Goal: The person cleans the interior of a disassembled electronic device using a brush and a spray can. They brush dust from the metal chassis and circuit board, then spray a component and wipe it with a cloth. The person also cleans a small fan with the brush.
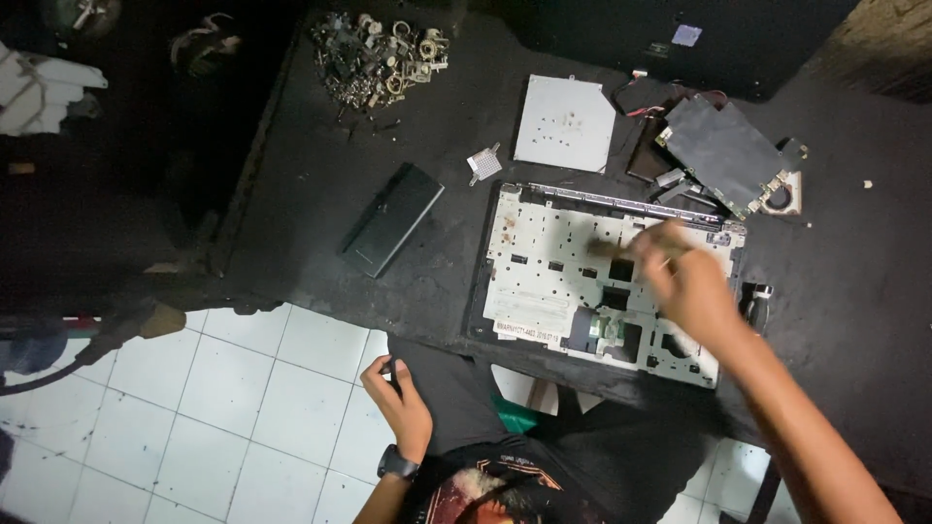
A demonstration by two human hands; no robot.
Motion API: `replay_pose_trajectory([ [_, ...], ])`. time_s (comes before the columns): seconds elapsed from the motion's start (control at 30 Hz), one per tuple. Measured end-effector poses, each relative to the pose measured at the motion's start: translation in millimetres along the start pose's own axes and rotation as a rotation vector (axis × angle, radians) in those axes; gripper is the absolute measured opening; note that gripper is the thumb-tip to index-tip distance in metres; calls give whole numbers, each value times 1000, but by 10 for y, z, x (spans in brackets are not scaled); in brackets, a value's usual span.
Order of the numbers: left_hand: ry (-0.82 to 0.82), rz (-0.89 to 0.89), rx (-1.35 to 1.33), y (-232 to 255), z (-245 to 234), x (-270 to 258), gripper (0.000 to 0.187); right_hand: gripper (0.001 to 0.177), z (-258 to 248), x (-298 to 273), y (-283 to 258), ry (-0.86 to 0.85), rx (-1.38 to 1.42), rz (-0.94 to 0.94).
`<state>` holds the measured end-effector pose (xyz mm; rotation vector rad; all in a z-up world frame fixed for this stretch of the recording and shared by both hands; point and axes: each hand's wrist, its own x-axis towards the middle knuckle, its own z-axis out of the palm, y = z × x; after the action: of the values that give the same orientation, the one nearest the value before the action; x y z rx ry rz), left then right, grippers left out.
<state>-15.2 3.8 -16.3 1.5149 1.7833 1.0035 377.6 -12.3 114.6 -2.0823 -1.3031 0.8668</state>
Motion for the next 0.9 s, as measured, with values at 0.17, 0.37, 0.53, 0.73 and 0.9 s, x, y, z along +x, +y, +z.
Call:
replay_pose_trajectory([
  [0.17,5,-12,-5,25,8,8,26,20,48,-180,-205,22,-133,-22],
  [0.37,-5,-13,-1,20,-1,-10,26,27,-13,-361,-318,-372,-79,-306],
  [0.53,5,-19,-2,32,-1,-10,27,26,-438,-74,83,-92,-253,43],
  [0.73,-4,-21,4,-23,10,-6,25,12,25,-544,-237,-306,-527,-77],
  [0.9,-5,-25,12,13,-2,-12,29,25,-132,-394,-170,-355,-241,-165],
])
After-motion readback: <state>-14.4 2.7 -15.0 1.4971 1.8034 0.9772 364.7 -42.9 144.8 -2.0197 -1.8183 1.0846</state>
